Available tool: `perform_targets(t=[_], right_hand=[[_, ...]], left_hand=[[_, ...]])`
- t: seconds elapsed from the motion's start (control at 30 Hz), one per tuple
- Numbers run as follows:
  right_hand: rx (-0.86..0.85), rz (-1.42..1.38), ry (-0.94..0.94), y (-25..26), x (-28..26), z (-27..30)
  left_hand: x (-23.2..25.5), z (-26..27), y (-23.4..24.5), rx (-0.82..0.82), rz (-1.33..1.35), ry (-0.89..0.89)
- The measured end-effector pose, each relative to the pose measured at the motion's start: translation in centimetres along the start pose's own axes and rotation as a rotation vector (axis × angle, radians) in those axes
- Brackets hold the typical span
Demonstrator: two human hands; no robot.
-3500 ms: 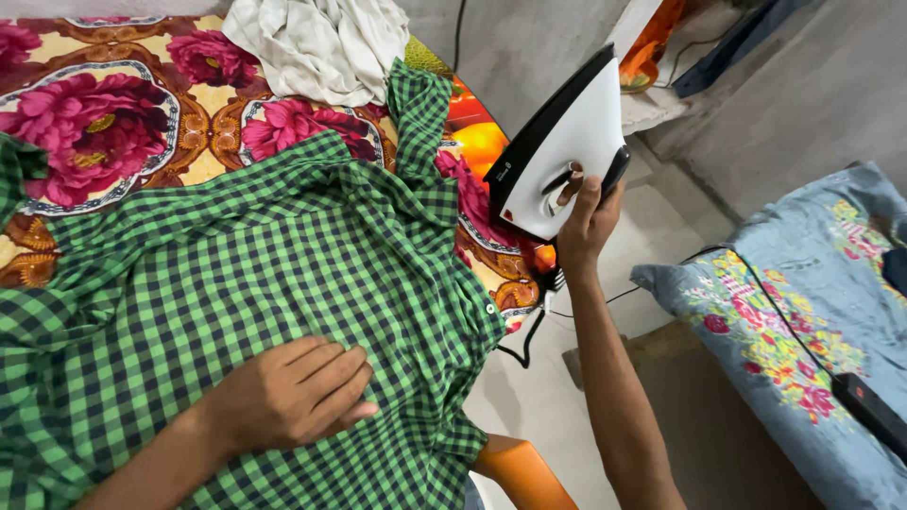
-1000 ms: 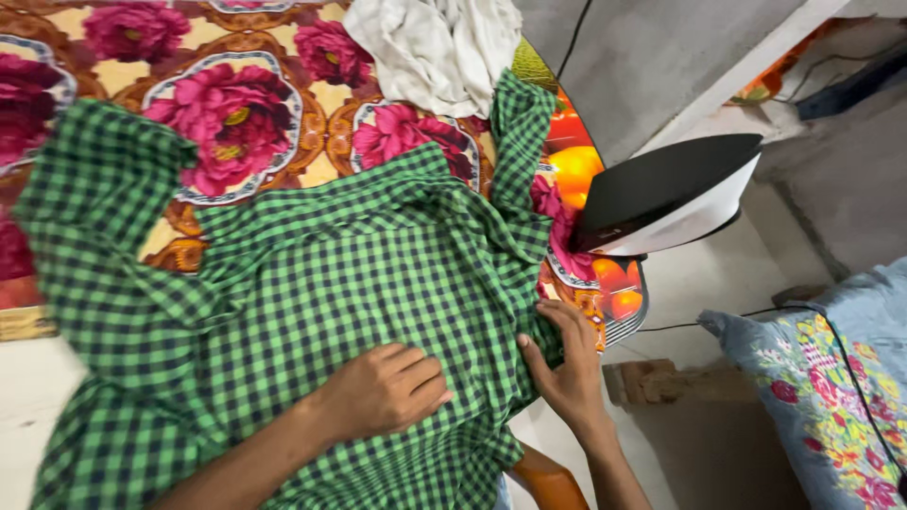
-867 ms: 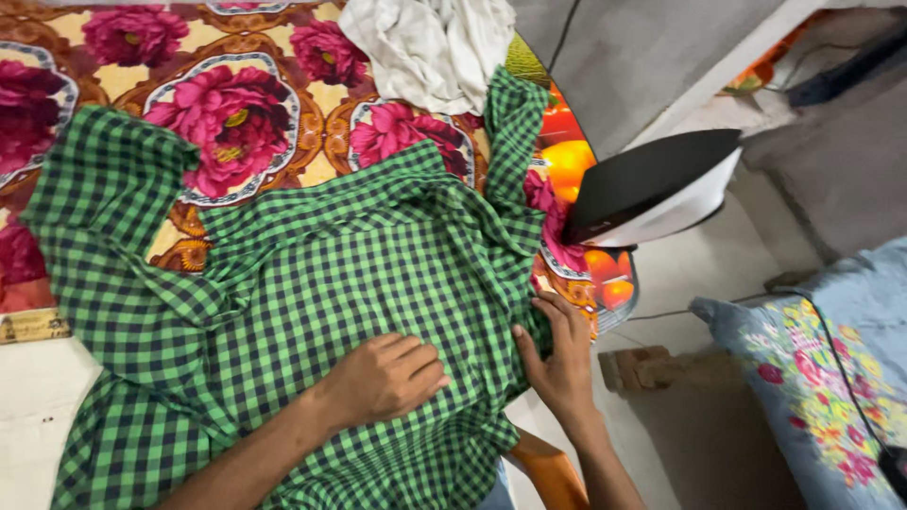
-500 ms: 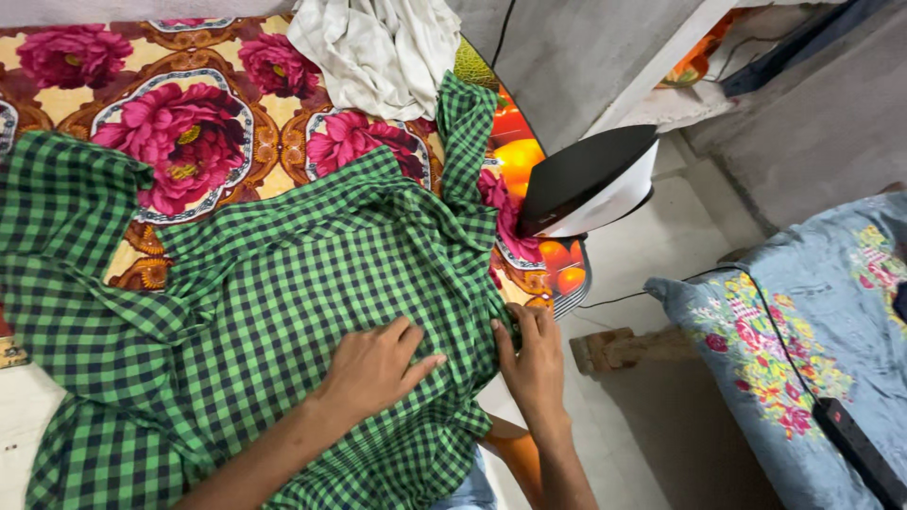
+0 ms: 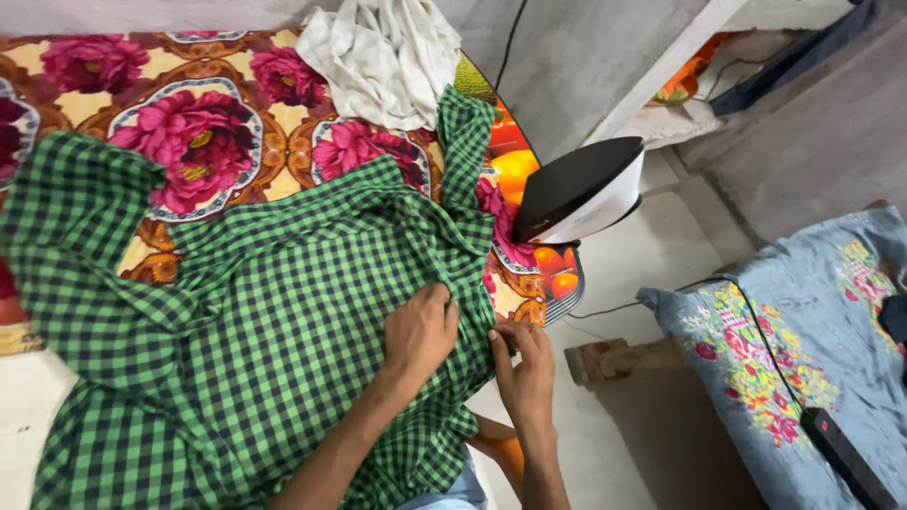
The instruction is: The person irons a green and black checkered shirt using a white electric iron. They smooth the fabric with one hand while moving the iron with the other, working on the shirt's body and sleeves while seated.
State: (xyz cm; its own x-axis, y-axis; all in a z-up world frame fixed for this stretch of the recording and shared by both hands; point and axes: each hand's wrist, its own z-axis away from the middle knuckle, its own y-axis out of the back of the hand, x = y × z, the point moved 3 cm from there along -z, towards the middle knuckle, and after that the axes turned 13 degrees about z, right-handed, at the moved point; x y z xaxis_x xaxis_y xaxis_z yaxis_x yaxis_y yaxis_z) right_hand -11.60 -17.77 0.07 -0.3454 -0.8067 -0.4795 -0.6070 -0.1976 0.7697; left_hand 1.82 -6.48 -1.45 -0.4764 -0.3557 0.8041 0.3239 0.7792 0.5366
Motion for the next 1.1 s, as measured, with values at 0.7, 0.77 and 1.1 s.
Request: perform_targets(t=[0.7, 0.77, 1.1], right_hand=[[-0.031, -1.274, -0.382, 6.6, 1.7, 1.1], [-0.073, -1.402, -0.367, 7.3, 0.5, -0.7], [-0.233, -1.816, -0.146, 9.7, -5.1, -8.6]], left_hand=[[3.5, -0.1, 13.8, 0.330, 1.203, 0.034], [4.8, -1.1, 15.7, 0.353, 1.160, -0.009], [12.1, -11.1, 28.6, 0.337, 1.035, -0.167]])
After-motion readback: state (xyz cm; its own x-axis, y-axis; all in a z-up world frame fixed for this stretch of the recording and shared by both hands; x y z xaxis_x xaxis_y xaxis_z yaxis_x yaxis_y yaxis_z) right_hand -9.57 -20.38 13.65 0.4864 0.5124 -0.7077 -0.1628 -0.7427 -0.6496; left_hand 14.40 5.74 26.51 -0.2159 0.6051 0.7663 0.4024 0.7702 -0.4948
